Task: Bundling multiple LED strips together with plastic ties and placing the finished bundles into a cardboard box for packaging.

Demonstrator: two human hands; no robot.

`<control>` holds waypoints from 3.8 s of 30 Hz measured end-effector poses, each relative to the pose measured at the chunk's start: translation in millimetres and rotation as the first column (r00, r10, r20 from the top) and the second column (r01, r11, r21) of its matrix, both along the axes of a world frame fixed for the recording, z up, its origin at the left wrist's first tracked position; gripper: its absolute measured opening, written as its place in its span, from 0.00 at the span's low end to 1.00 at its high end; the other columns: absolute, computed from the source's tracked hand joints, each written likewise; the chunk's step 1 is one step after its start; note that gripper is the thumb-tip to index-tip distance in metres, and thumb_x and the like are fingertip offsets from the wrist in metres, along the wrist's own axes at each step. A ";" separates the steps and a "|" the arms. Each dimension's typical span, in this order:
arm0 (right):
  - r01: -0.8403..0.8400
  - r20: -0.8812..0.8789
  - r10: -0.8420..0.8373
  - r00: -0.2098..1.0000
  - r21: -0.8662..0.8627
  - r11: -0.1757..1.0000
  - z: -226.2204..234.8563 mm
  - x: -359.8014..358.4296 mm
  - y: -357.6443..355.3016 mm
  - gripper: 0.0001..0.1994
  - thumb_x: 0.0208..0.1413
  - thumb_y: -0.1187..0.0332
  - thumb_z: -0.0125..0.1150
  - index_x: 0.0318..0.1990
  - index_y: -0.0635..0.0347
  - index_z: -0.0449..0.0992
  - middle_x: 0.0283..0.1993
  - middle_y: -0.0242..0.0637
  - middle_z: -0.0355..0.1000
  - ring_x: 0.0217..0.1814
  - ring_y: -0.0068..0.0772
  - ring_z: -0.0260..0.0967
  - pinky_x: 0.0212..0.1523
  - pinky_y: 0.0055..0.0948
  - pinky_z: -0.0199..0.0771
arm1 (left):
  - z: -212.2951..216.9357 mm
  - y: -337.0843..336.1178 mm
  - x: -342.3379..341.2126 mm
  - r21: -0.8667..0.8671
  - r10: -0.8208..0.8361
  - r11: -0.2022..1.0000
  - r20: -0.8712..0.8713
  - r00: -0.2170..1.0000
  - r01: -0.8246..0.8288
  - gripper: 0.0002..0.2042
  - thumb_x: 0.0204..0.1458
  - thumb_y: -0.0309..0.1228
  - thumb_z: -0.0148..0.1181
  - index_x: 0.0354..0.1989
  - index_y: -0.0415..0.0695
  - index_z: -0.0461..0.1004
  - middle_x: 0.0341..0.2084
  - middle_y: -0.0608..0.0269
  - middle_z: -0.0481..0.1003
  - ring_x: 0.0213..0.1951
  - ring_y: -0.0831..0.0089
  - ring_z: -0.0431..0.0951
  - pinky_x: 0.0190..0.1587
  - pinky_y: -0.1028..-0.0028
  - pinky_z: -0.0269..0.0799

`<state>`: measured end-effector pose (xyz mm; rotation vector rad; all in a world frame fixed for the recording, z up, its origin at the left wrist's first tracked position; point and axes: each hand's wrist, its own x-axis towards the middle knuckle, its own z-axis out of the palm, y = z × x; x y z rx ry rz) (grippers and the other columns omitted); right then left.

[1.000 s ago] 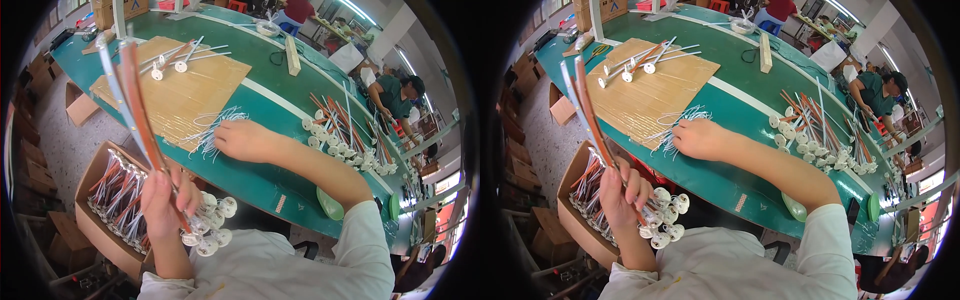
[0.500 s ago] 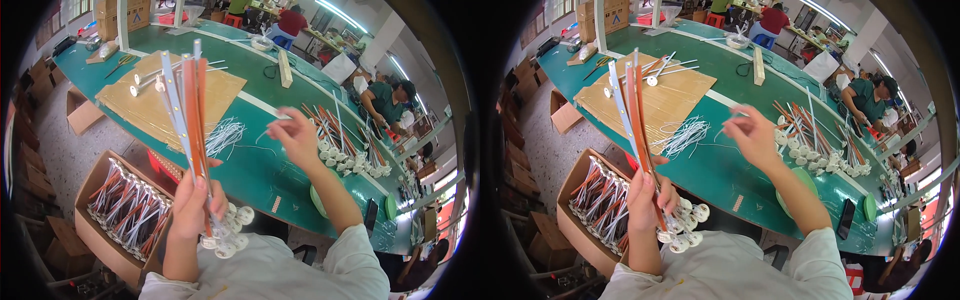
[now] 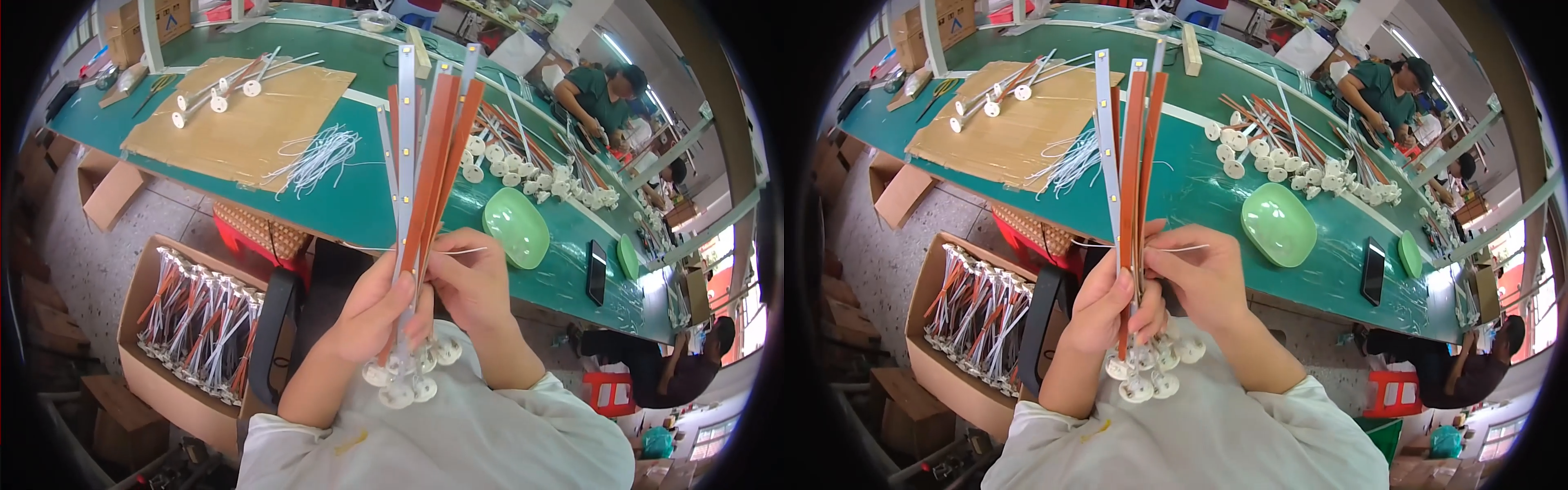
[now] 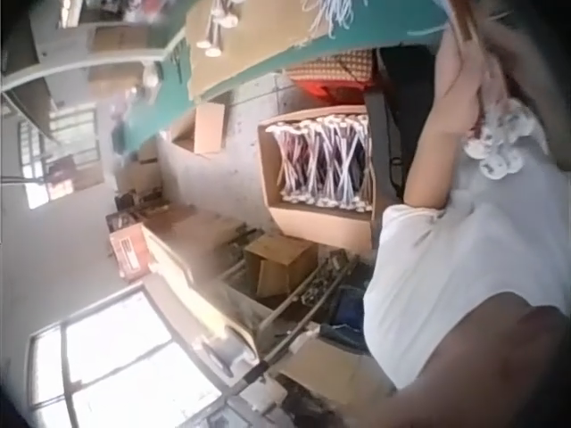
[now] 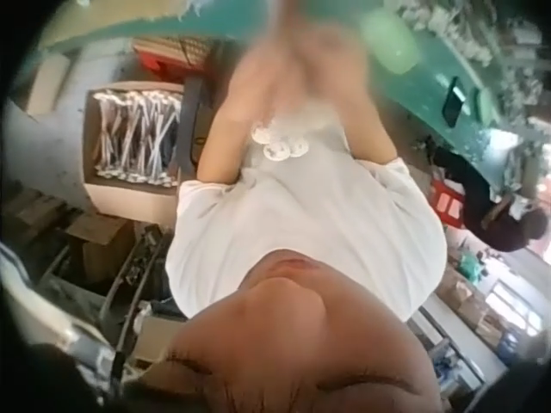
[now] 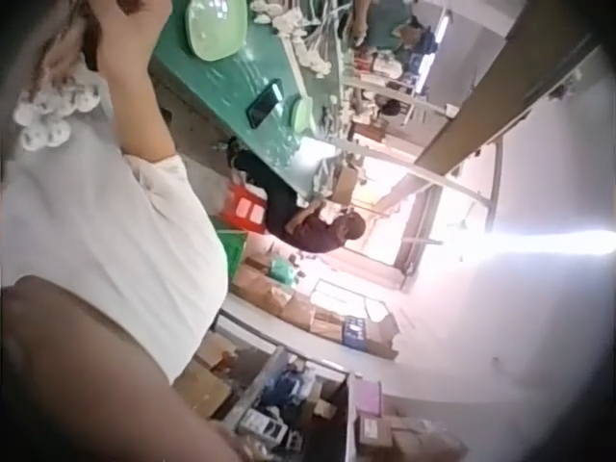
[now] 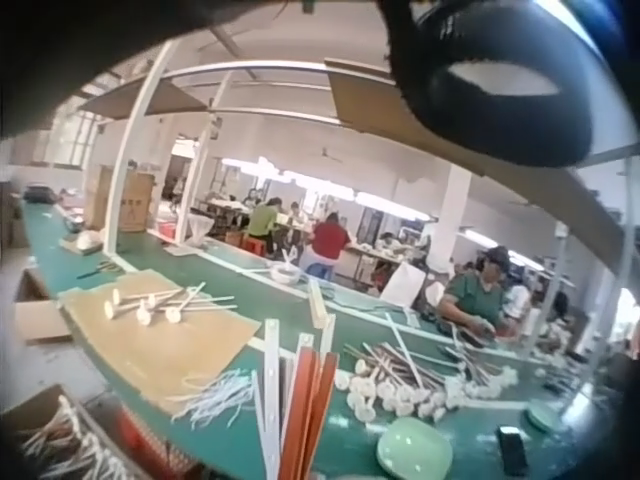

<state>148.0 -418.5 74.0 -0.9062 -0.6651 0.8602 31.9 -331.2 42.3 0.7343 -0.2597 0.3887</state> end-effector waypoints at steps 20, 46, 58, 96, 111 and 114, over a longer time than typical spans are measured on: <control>-0.076 0.949 -0.113 -0.296 0.094 0.993 53.0 18.2 2.5 0.18 0.31 0.77 0.62 0.36 0.71 0.79 0.29 0.40 0.75 0.27 0.34 0.75 0.25 0.25 0.76 | -16.2 2.9 14.6 0.884 0.728 0.199 0.156 0.667 -0.424 0.22 0.52 0.19 0.50 0.57 0.33 0.58 0.20 0.51 0.73 0.24 0.50 0.75 0.27 0.62 0.69; 0.165 0.799 -0.317 0.511 0.270 0.949 -24.9 16.6 -13.3 0.10 0.39 0.86 0.65 0.32 0.67 0.79 0.30 0.43 0.78 0.31 0.39 0.77 0.33 0.28 0.77 | -38.1 -16.5 27.9 0.002 0.180 0.984 -0.080 0.980 -0.180 0.31 0.62 0.50 0.48 0.65 0.42 0.52 0.26 0.71 0.66 0.21 0.86 0.60 0.22 0.84 0.55; 0.506 0.650 -0.464 0.602 0.139 0.851 -29.6 -14.5 -14.6 0.15 0.45 0.87 0.65 0.41 0.69 0.73 0.31 0.41 0.78 0.31 0.26 0.76 0.32 0.24 0.74 | -42.5 -13.0 32.3 0.033 0.339 0.941 -0.101 0.935 -0.337 0.22 0.65 0.51 0.38 0.42 0.42 0.63 0.17 0.73 0.60 0.18 0.86 0.56 0.20 0.82 0.51; -0.155 0.732 0.022 -0.680 -0.173 0.973 46.3 39.2 17.1 0.07 0.35 0.72 0.61 0.24 0.62 0.70 0.23 0.31 0.58 0.23 0.26 0.63 0.13 0.24 0.63 | -40.3 15.0 19.1 0.313 0.148 0.946 -0.199 0.969 -0.081 0.22 0.67 0.48 0.31 0.40 0.40 0.64 0.14 0.69 0.62 0.16 0.82 0.61 0.19 0.79 0.56; 0.262 0.505 -0.133 0.853 -0.193 0.945 -42.9 -15.1 17.7 0.05 0.57 0.74 0.52 0.30 0.64 0.71 0.21 0.32 0.68 0.18 0.17 0.62 0.17 0.21 0.58 | -40.9 18.2 21.6 0.665 0.809 0.425 0.025 0.587 -0.614 0.13 0.59 0.35 0.50 0.38 0.33 0.65 0.15 0.50 0.69 0.19 0.53 0.73 0.22 0.67 0.65; 0.071 -0.319 -0.154 0.935 -0.258 0.964 -43.0 -20.8 13.1 0.07 0.60 0.70 0.49 0.34 0.63 0.73 0.24 0.31 0.71 0.18 0.17 0.62 0.16 0.18 0.56 | -43.1 27.7 22.7 0.725 0.847 -0.006 0.370 0.381 -0.689 0.12 0.53 0.33 0.55 0.36 0.34 0.67 0.14 0.50 0.69 0.20 0.49 0.72 0.24 0.63 0.66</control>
